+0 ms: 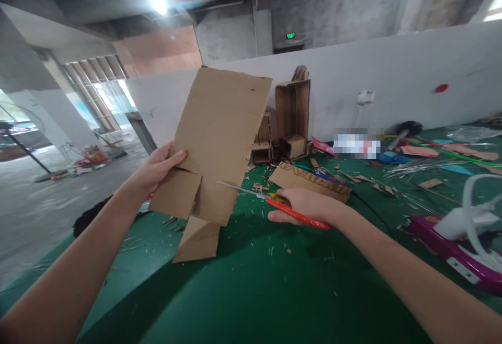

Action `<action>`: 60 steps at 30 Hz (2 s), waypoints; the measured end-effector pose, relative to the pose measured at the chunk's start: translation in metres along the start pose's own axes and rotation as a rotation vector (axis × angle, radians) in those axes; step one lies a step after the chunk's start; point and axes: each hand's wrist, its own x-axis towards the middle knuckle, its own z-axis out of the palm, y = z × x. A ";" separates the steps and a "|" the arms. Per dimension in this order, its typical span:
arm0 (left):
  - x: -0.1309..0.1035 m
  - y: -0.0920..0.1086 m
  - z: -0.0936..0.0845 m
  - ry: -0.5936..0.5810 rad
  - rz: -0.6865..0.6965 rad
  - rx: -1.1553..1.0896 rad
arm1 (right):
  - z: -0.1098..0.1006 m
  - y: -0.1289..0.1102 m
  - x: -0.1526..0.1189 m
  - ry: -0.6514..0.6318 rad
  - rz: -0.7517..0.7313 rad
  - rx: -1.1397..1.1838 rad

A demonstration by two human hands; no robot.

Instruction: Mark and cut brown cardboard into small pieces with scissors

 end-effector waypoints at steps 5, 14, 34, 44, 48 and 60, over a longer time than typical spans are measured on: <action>0.000 -0.003 0.001 -0.007 -0.048 -0.024 | 0.001 -0.001 0.002 0.033 0.007 -0.065; -0.001 -0.006 -0.002 0.002 -0.013 -0.045 | -0.003 -0.009 0.002 0.086 0.035 -0.194; 0.000 -0.024 0.001 -0.049 -0.027 -0.026 | 0.008 -0.010 0.002 0.052 0.023 -0.209; -0.003 -0.023 0.006 -0.058 -0.047 -0.001 | 0.008 -0.011 0.004 0.081 0.065 -0.291; -0.002 -0.024 0.004 -0.046 -0.038 0.006 | 0.008 -0.012 0.005 0.084 0.061 -0.293; -0.003 -0.029 0.009 -0.077 -0.059 -0.039 | 0.009 -0.014 0.002 0.048 0.021 -0.219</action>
